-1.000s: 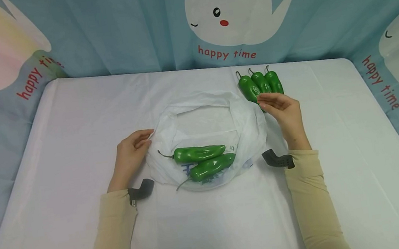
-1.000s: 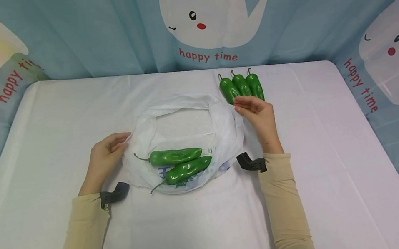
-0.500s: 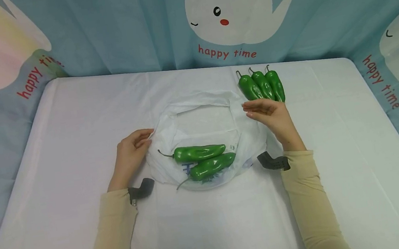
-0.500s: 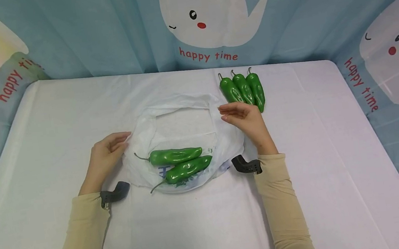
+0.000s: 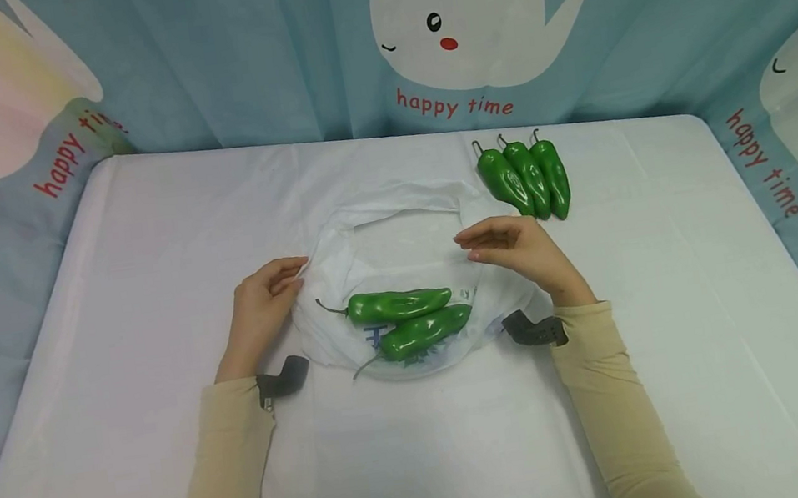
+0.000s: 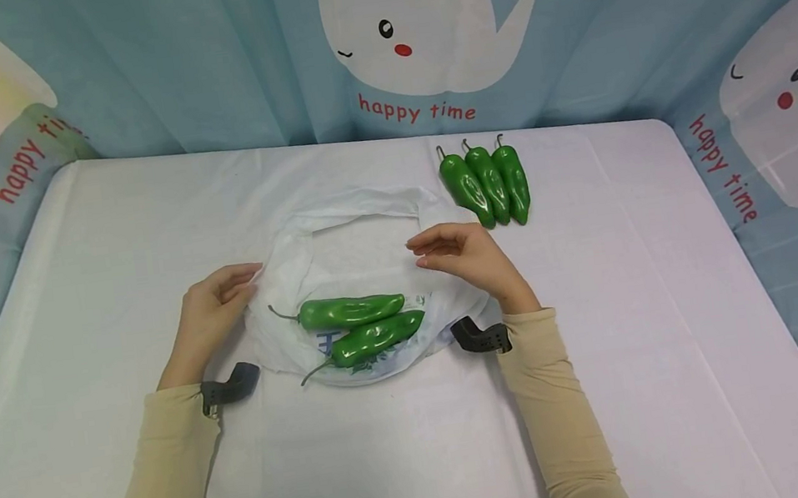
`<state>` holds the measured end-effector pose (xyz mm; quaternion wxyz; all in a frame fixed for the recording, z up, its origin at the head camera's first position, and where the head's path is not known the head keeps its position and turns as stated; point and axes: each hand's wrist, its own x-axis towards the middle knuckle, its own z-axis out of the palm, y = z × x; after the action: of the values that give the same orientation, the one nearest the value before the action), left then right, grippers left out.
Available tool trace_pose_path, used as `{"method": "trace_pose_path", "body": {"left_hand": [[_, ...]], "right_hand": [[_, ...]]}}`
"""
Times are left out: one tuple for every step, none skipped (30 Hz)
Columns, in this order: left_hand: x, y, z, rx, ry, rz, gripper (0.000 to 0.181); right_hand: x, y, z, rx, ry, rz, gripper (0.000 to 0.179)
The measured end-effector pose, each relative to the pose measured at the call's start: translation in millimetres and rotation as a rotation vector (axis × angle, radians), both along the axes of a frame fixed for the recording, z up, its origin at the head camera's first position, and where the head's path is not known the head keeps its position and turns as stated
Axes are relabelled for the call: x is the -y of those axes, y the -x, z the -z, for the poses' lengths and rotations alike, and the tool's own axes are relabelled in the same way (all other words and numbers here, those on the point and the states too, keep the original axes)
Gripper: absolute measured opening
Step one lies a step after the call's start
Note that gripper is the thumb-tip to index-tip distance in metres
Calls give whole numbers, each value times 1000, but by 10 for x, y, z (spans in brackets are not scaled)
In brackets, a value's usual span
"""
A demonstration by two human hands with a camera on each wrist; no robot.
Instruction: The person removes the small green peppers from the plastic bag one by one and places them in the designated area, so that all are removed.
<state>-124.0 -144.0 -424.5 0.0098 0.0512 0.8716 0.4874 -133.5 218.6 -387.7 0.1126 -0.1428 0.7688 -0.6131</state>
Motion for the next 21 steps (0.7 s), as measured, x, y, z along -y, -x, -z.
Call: {"method": "trace_pose_path", "body": {"left_hand": [[-1,1,1,0,1,-1,28],[-2,2,2,-1,1,-1,28],[-3,3,3,-1,2,-1,28],[-3,4,3,0,4,-1,28],[-3,5,3,1,4,-2,28],[-3,5,3,3,4,-2,28],[-3,5,2,4,5,-2,28],[-4,6,1,6,5,-1,28],[-4,5,-1,8,6,-2,28],[-6,4,-2,9,6,-2,28],[-7,3,-3,9,7,-3,28],[-7,2,-5,9,6,-3,28],[-9,0,-6,7,6,-3,28],[-10,-1,-8,6,3,-3,28],[-9,-3,-9,5,4,-3,28],[-8,-4,-9,5,5,-2,28],[-8,-4,-9,5,5,-2,28],[-8,-5,-8,8,5,-2,28],[-7,-5,-7,10,7,-2,28],[-5,-5,-6,11,9,-2,28],[-4,-4,-5,12,12,-2,28]], "right_hand": [[11,-1,2,0,-6,-13,27],[21,-1,4,1,-9,-24,27],[29,-1,8,1,-12,-35,27],[36,-1,17,3,-18,-47,27],[44,-2,20,5,-22,-58,27],[52,-3,22,9,-24,-70,26],[60,-4,26,14,-28,-82,26],[68,-7,26,19,-30,-95,26],[77,-7,29,23,-36,-108,26],[86,-10,29,33,-39,-121,26],[96,-12,26,41,-46,-134,26],[104,-13,28,47,-54,-147,25],[112,-12,31,51,-62,-161,25],[120,-12,34,54,-70,-174,25],[128,-11,39,57,-78,-188,24],[135,-11,45,59,-86,-200,24],[142,-10,52,59,-93,-212,24],[150,-10,60,59,-96,-223,23],[158,-10,67,58,-99,-233,23],[166,-11,72,57,-100,-242,23],[175,-11,79,57,-101,-251,23]]}}
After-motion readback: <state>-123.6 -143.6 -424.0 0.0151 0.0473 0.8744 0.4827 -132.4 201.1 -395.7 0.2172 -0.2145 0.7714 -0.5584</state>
